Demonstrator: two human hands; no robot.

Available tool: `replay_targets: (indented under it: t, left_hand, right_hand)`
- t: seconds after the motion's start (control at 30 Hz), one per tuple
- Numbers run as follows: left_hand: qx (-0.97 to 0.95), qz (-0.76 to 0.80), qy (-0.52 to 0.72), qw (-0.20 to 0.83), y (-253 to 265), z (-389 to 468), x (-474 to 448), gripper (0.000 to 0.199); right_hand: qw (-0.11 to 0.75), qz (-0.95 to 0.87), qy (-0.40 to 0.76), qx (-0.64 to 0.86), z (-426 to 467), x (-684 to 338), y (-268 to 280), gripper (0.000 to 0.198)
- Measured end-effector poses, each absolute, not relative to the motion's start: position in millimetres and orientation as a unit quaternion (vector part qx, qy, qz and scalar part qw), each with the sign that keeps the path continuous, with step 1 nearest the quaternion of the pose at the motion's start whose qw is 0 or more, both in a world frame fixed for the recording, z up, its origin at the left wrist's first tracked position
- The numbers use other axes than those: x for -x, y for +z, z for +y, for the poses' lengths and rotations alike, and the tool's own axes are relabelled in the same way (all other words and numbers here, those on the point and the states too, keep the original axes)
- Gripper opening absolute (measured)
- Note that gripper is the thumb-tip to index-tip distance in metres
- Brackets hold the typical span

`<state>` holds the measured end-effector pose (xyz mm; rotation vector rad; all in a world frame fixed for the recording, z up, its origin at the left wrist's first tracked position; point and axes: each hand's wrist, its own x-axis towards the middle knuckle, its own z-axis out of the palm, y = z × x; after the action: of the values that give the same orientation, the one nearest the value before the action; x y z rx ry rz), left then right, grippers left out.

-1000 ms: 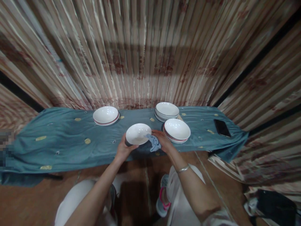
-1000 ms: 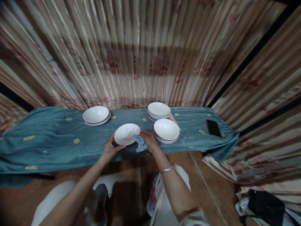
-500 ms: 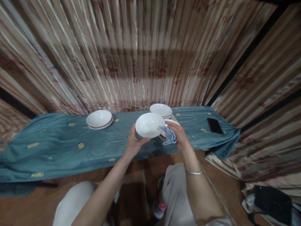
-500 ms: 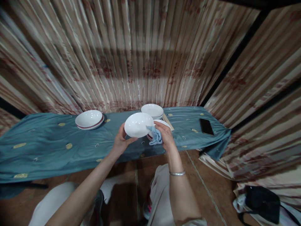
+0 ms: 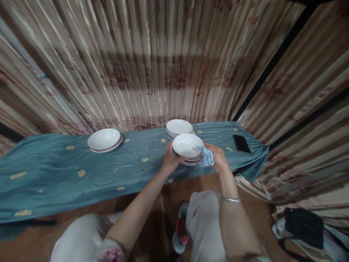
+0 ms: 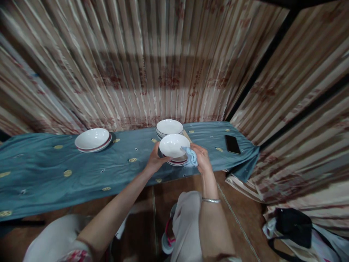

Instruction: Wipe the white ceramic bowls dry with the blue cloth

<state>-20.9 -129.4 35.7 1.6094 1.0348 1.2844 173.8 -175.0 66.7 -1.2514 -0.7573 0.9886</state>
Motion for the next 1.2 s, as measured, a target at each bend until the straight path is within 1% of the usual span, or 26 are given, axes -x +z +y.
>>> replay_targets:
  t: [0.13,0.27,0.6,0.77,0.9,1.03,1.13,1.2]
  left_hand:
    - [-0.651,0.399,0.504,0.404,24,-124,12,0.075]
    - [-0.66,0.388,0.507,0.396,16,-121,9,0.077]
    - [-0.649,0.393,0.489,0.431,10,-119,7,0.081]
    - [-0.629,0.398,0.488,0.455,6,-120,3,0.092]
    - [-0.632,0.411,0.474,0.455,10,-125,10,0.098]
    - [-0.598,0.464,0.465,0.458,9,-134,32,0.106]
    - [-0.576,0.487,0.481,0.447,4,-139,58,0.103]
    - [-0.562,0.509,0.493,0.427,0,-140,80,0.099]
  right_hand:
    - [0.617,-0.324,0.424,0.579,-174,-179,61,0.03]
    - [0.589,-0.341,0.416,0.603,-173,-184,54,0.031]
    - [0.581,-0.349,0.415,0.608,-172,-186,52,0.033]
    - [0.572,-0.368,0.394,0.618,-171,-187,48,0.036]
    - [0.569,-0.389,0.339,0.64,-168,-189,45,0.039]
    - [0.534,-0.427,0.251,0.685,-169,-188,52,0.05]
    - [0.521,-0.478,0.157,0.69,-175,-172,68,0.054]
    - [0.52,-0.515,0.127,0.67,-181,-151,81,0.053]
